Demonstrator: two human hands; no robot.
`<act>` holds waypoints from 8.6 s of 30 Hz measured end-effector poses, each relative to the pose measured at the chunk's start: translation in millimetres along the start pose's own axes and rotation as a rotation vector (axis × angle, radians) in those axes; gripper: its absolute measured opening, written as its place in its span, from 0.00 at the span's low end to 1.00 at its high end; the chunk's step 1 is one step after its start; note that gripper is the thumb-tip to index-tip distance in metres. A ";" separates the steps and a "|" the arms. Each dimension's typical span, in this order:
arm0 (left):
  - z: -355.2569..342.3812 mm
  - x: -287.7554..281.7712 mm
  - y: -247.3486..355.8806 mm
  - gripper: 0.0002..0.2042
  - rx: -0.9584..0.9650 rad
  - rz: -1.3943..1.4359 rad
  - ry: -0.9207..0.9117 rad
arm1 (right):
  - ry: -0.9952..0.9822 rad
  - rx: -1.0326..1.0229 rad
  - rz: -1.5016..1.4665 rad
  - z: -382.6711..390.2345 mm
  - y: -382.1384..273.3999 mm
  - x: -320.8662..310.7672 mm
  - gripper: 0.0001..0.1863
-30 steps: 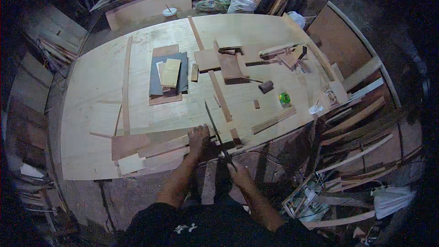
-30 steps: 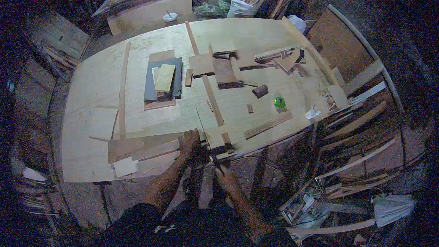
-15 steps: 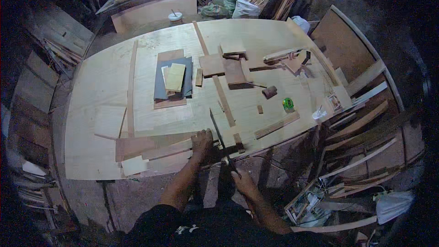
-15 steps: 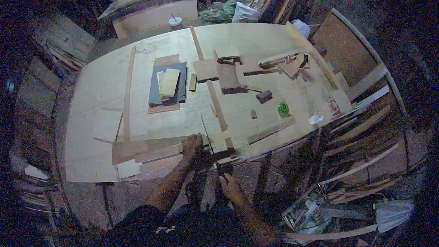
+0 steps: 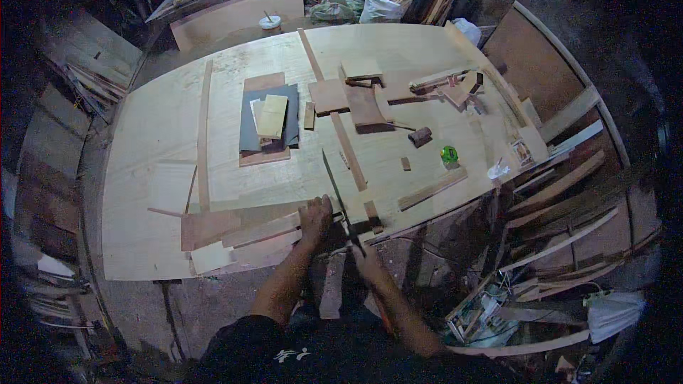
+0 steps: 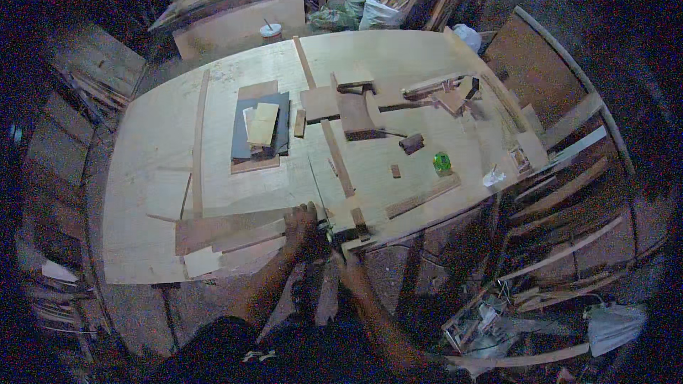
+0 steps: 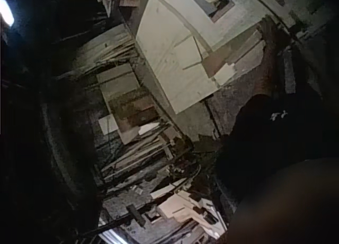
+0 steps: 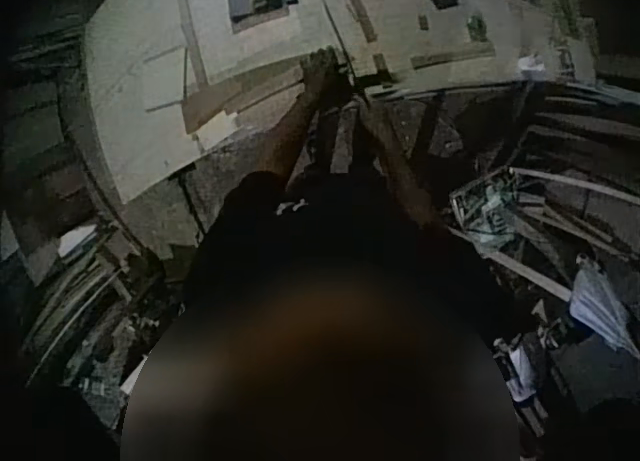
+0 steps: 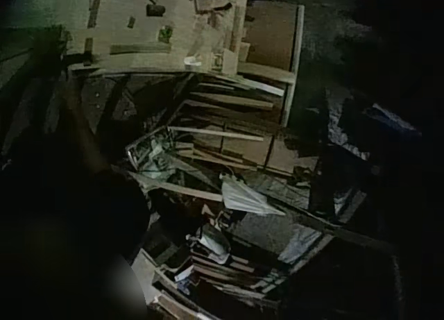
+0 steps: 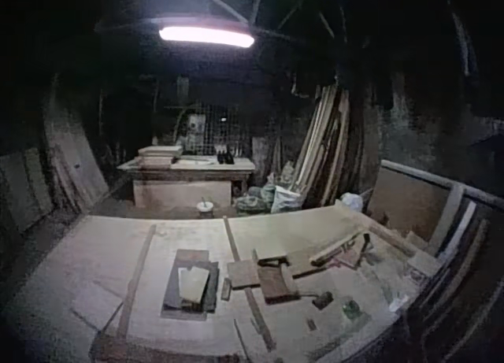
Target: Measuring and cutting a piece of wood using a hand saw on a workshop bench.
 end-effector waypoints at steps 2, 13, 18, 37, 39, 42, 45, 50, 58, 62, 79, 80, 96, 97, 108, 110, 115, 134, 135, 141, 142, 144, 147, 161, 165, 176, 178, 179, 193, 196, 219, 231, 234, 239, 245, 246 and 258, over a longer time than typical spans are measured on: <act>1.3 -8.2 5.3 0.16 -0.007 -0.013 -0.035 | -0.080 0.020 -0.021 -26.5 -39.7 -11.3 0.21; 1.4 5.8 -2.6 0.15 -0.049 -0.004 -0.016 | 0.009 -0.001 0.045 -11.9 -35.1 -10.4 0.20; 6.5 1.6 -4.6 0.16 -0.003 -0.070 0.094 | -0.135 0.036 -0.130 0.5 -78.0 -38.3 0.21; -4.2 -4.0 5.3 0.17 -0.008 -0.013 -0.106 | 0.004 -0.014 0.033 -21.4 -45.0 -21.9 0.21; -5.7 -5.0 7.9 0.17 -0.043 -0.015 -0.186 | -0.070 0.019 -0.100 -35.9 -84.1 -35.1 0.19; 3.1 -1.4 -0.7 0.18 0.013 -0.072 0.093 | -0.010 -0.070 -0.019 23.9 -37.9 -36.5 0.20; -3.1 -21.3 1.7 0.19 -0.032 -0.026 -0.112 | -0.049 -0.083 -0.030 30.5 -30.6 -44.9 0.20; -5.7 -3.1 1.7 0.21 -0.061 0.041 -0.116 | -0.029 -0.071 -0.036 -47.9 -62.8 -29.6 0.19; -2.7 -14.0 -0.2 0.21 -0.096 0.040 -0.169 | -0.132 0.021 0.036 35.5 -56.7 -54.5 0.19; -8.3 0.5 6.8 0.21 -0.068 0.040 -0.205 | -0.077 -0.013 -0.008 -49.6 -45.7 -25.0 0.19; 10.7 8.6 -7.1 0.22 -0.019 -0.003 0.087 | -0.192 -0.028 0.036 17.4 -74.8 -67.4 0.20; 8.2 -1.1 -3.8 0.20 -0.029 -0.023 -0.024 | -0.197 0.004 0.070 28.2 -67.5 -70.3 0.20; 8.7 30.1 -11.2 0.20 0.006 -0.079 0.006 | -0.115 -0.139 -0.016 -50.7 -61.4 -18.9 0.20; 6.9 27.4 -10.7 0.22 -0.036 -0.002 -0.048 | -0.112 -0.135 -0.012 -53.8 -59.7 -17.1 0.20; -0.2 -9.6 9.2 0.21 0.005 -0.013 0.047 | -0.144 -0.103 0.010 -62.1 -41.4 -16.3 0.22; -3.6 -0.7 -0.2 0.19 -0.061 -0.026 -0.072 | -0.129 -0.146 0.068 -71.2 -37.9 -10.8 0.22; 12.8 13.7 -12.5 0.16 0.133 0.001 0.063 | -0.135 -0.027 -0.052 -27.5 -55.9 -28.9 0.23; -6.9 -25.2 6.7 0.33 0.034 0.010 -0.196 | 0.232 -0.066 0.139 -48.6 -54.8 -83.5 0.27; -8.2 -25.9 12.1 0.33 0.052 0.013 -0.202 | 0.245 -0.063 0.146 -46.6 -35.4 -82.4 0.29; 1.2 -32.8 8.7 0.28 0.145 0.165 0.099 | -0.011 0.097 0.135 -18.1 -67.7 -82.2 0.32; 2.5 -28.2 8.5 0.26 0.172 0.190 0.087 | -0.007 0.098 0.130 -14.2 -75.1 -86.8 0.32; 6.5 -18.3 -1.7 0.25 0.192 0.202 0.069 | -0.130 0.179 0.120 -5.4 -86.6 -88.0 0.35; -2.6 -6.7 5.0 0.24 0.217 0.251 0.099 | -0.124 -0.037 0.214 4.9 -43.3 -74.5 0.37; 7.7 -30.1 11.2 0.19 0.020 0.287 0.037 | -0.119 0.150 0.055 28.2 -93.2 -101.1 0.35; 8.8 -39.7 7.3 0.21 0.059 0.383 0.100 | -0.078 0.148 0.100 30.5 -86.3 -100.7 0.34; 3.0 -33.6 -8.6 0.08 0.130 0.470 0.088 | -0.242 0.253 0.081 28.7 -84.3 -85.2 0.31; 0.6 -37.7 -7.8 0.08 0.120 0.447 0.030 | -0.257 0.243 0.062 30.4 -80.6 -84.9 0.31; -2.2 -38.3 -5.9 0.09 0.112 0.425 -0.031 | -0.204 0.189 0.074 32.9 -72.6 -82.7 0.31; -5.8 -11.3 -12.2 0.15 0.066 0.328 0.046 | -0.220 0.156 0.139 31.6 -79.6 -71.5 0.28; 2.1 -19.7 -6.6 0.17 0.095 0.323 0.093 | -0.111 0.066 0.119 36.6 -77.1 -68.3 0.27; 12.5 -18.5 12.2 0.21 -0.042 0.228 0.110 | -0.245 -0.021 0.208 30.9 -88.0 -89.7 0.22; 8.5 -18.5 21.1 0.32 -0.097 0.111 -0.071 | -0.357 0.115 0.299 27.3 -90.8 -98.3 0.20; 7.9 18.5 5.4 0.31 -0.127 0.048 -0.165 | -0.356 0.020 0.384 25.0 -97.1 -95.6 0.19; 15.8 33.4 7.1 0.26 -0.059 0.125 -0.076 | -0.383 0.098 0.368 21.6 -119.6 -116.2 0.19; 4.7 8.4 7.6 0.22 -0.171 0.082 -0.141 | -0.459 0.146 0.442 17.3 -146.2 -121.4 0.20; -0.4 6.9 7.0 0.22 -0.168 0.083 -0.142 | -0.484 0.131 0.471 16.4 -143.3 -121.4 0.21; -0.6 -10.1 1.2 0.28 -0.091 0.162 0.018 | -0.503 -0.159 0.611 25.0 -171.8 -140.3 0.22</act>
Point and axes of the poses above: each hand's wrist, its own z-axis away from the middle knuckle, its own x-axis out of the palm, y = z × x, the point moved 3 cm from there along -z, towards the middle knuckle, and after that the axes turned 5 degrees about y, right-handed, at the moved point
